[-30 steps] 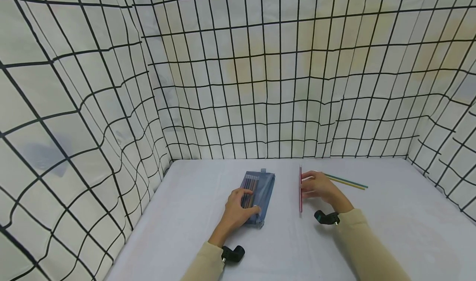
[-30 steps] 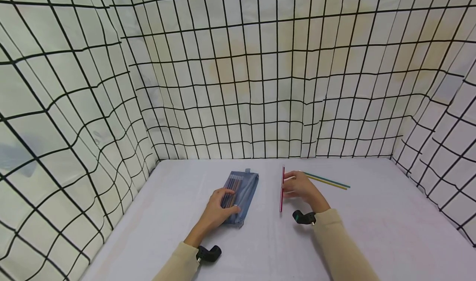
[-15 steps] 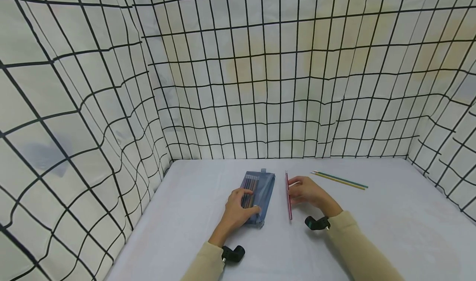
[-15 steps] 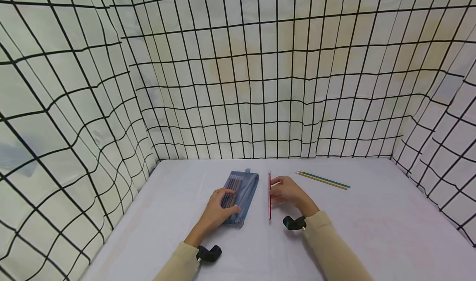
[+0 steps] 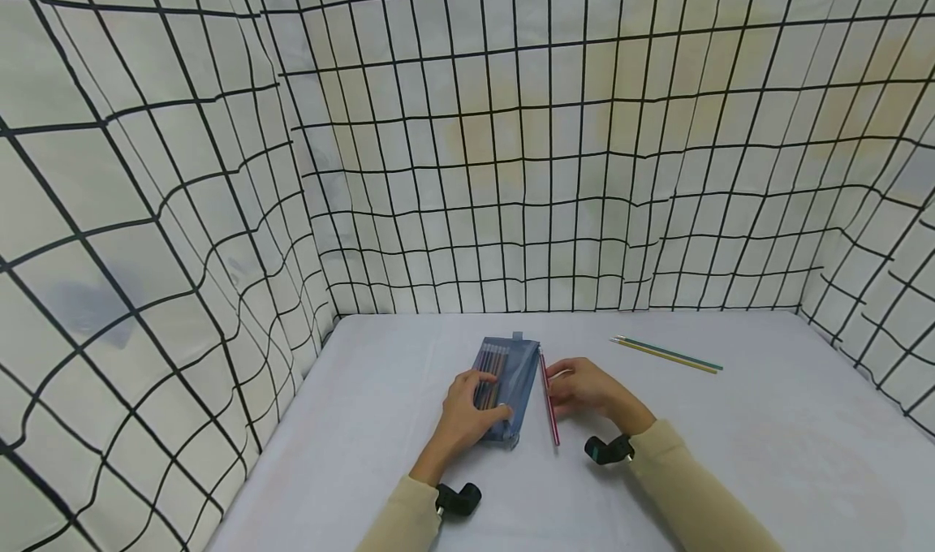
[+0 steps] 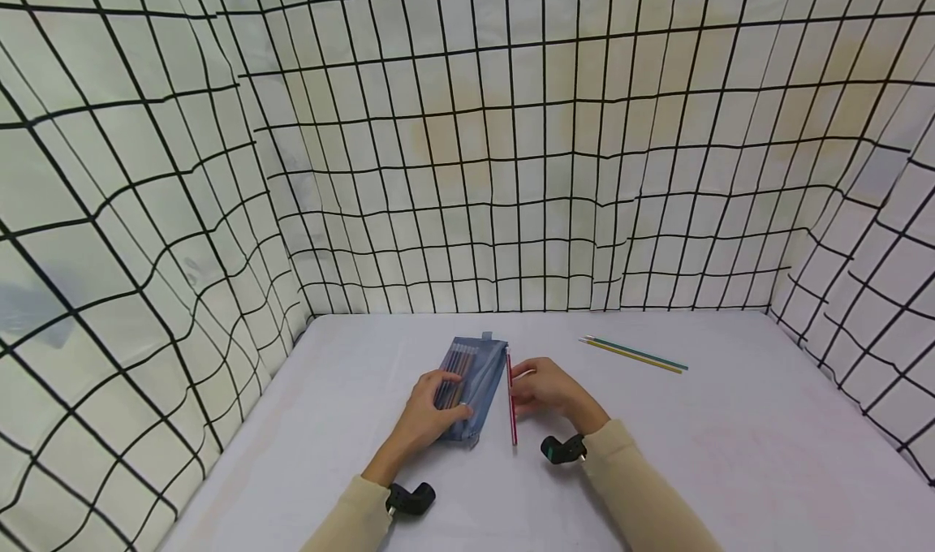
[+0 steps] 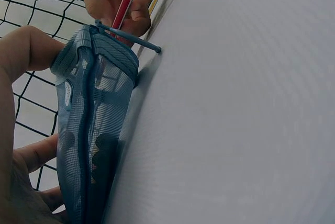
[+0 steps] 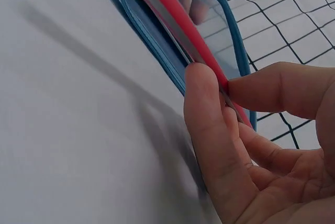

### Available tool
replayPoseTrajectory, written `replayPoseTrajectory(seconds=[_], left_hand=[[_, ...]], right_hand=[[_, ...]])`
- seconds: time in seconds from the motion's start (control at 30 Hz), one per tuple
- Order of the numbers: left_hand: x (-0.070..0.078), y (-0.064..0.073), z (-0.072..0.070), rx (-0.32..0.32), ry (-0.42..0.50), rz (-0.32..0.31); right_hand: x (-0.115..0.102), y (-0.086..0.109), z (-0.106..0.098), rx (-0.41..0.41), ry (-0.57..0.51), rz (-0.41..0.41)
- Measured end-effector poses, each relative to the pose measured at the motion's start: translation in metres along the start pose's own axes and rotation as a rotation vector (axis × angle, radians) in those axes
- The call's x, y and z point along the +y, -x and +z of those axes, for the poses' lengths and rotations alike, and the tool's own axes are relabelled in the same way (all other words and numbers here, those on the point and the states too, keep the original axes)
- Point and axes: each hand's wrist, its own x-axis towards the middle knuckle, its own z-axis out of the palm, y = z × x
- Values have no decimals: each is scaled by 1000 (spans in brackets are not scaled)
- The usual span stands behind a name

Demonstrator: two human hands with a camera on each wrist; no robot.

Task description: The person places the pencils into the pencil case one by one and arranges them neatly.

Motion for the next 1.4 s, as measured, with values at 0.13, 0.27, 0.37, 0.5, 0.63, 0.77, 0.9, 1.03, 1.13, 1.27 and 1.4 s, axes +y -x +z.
replayPoseTrajectory(seconds=[0.13, 0.27, 0.37, 0.5, 0.63, 0.77, 0.9, 1.03, 1.13, 1.27, 1.4], left_hand=[[0, 0, 0, 0, -10, 0], [0, 0, 0, -3, -14, -4], [0, 0, 0, -7, -14, -7], [0, 0, 0, -6, -14, -5], [-1, 0, 0, -2, -16, -5], [-1, -1, 0, -1, -21, -6], [-2, -2, 1, -2, -28, -4], [-2, -2, 1, -1, -22, -9], [-2, -2, 1, -1, -21, -7], [-2, -2, 1, -1, -24, -3], [-2, -2, 1, -1, -23, -3]], right_hand=[[-2, 1, 9, 16, -14, 18], [-3, -1, 17, 43, -22, 18], [-4, -4, 22, 73, -35, 18], [-4, -9, 29, 115, -65, 23], [-7, -12, 36, 149, -100, 36], [-11, -15, 42, 184, -118, 51], [-13, -18, 46, 203, -138, 66], [-15, -20, 48, 206, -147, 65], [-15, -22, 48, 208, -160, 59], [-15, -26, 48, 206, -168, 64], [-17, -28, 49, 215, -127, 95]])
